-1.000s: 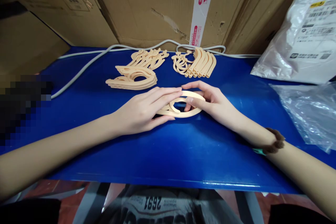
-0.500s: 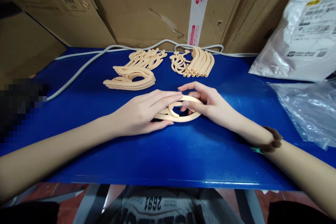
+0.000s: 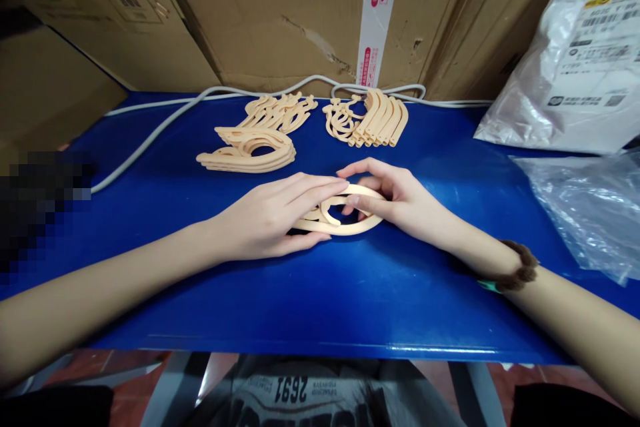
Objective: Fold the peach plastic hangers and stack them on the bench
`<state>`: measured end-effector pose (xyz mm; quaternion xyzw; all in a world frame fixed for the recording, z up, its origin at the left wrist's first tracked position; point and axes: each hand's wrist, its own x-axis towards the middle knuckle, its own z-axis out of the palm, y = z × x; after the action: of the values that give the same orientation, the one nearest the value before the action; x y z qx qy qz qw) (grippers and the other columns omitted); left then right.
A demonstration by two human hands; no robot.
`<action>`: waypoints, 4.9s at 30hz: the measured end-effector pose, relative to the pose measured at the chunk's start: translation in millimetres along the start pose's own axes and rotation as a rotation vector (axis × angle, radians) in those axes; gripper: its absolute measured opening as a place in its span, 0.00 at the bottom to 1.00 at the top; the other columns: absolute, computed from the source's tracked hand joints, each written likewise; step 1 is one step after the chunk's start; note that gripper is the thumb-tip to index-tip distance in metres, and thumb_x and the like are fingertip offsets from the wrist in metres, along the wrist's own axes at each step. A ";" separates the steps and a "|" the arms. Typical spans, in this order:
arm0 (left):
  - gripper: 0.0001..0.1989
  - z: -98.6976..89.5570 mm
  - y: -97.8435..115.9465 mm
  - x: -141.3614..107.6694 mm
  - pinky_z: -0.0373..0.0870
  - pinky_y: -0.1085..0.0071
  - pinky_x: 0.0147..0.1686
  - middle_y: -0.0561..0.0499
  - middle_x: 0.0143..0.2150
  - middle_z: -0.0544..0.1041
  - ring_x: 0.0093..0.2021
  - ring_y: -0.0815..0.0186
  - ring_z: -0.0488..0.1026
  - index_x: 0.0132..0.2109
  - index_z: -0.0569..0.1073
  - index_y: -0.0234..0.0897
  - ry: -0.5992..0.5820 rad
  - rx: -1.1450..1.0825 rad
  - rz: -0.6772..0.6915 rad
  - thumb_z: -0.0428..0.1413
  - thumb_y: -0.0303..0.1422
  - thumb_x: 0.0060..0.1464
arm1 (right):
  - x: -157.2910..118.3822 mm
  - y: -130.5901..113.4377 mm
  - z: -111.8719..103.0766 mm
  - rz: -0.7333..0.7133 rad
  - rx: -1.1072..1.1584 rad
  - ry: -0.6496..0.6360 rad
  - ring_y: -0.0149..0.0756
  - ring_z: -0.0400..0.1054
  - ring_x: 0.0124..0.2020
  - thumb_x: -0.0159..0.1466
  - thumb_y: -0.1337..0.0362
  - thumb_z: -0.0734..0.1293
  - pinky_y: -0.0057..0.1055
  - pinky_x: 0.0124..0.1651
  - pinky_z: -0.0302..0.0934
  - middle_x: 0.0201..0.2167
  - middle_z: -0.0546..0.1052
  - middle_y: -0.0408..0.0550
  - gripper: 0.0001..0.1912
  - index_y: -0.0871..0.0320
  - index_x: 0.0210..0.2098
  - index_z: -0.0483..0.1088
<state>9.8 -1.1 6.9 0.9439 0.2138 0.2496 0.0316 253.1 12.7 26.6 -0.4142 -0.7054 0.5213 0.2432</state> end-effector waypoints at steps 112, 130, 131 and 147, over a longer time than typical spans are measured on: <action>0.36 -0.2 -3.9 1.2 0.68 0.55 0.56 0.33 0.62 0.67 0.59 0.49 0.68 0.67 0.57 0.28 -0.080 -0.059 -0.142 0.55 0.48 0.63 | -5.7 -4.8 3.2 -0.061 -0.014 0.048 0.36 0.76 0.33 0.67 0.55 0.67 0.30 0.33 0.67 0.31 0.81 0.44 0.20 0.53 0.56 0.64; 0.37 0.7 -2.0 1.4 0.68 0.58 0.54 0.34 0.63 0.67 0.58 0.50 0.69 0.68 0.55 0.31 -0.108 -0.041 -0.171 0.53 0.52 0.63 | -3.4 -2.0 0.0 0.009 0.083 0.057 0.38 0.77 0.31 0.62 0.52 0.72 0.32 0.34 0.69 0.31 0.82 0.46 0.30 0.55 0.59 0.64; 0.38 1.0 -2.1 1.2 0.68 0.57 0.54 0.34 0.63 0.67 0.58 0.50 0.69 0.68 0.54 0.31 -0.108 -0.043 -0.167 0.52 0.53 0.63 | -3.5 -1.9 0.1 0.017 0.091 0.057 0.38 0.77 0.31 0.62 0.52 0.72 0.33 0.34 0.69 0.31 0.82 0.46 0.30 0.55 0.59 0.64; 0.24 -2.6 8.0 2.5 0.69 0.61 0.48 0.35 0.60 0.74 0.53 0.52 0.74 0.60 0.69 0.21 0.053 0.434 0.044 0.47 0.39 0.70 | -2.1 -1.1 0.5 0.007 0.162 0.134 0.38 0.78 0.33 0.61 0.55 0.73 0.30 0.34 0.69 0.32 0.83 0.46 0.23 0.53 0.53 0.68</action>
<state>13.6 -7.4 11.7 0.9260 0.2428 0.2233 -0.1835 253.4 10.6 27.6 -0.4298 -0.6414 0.5487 0.3207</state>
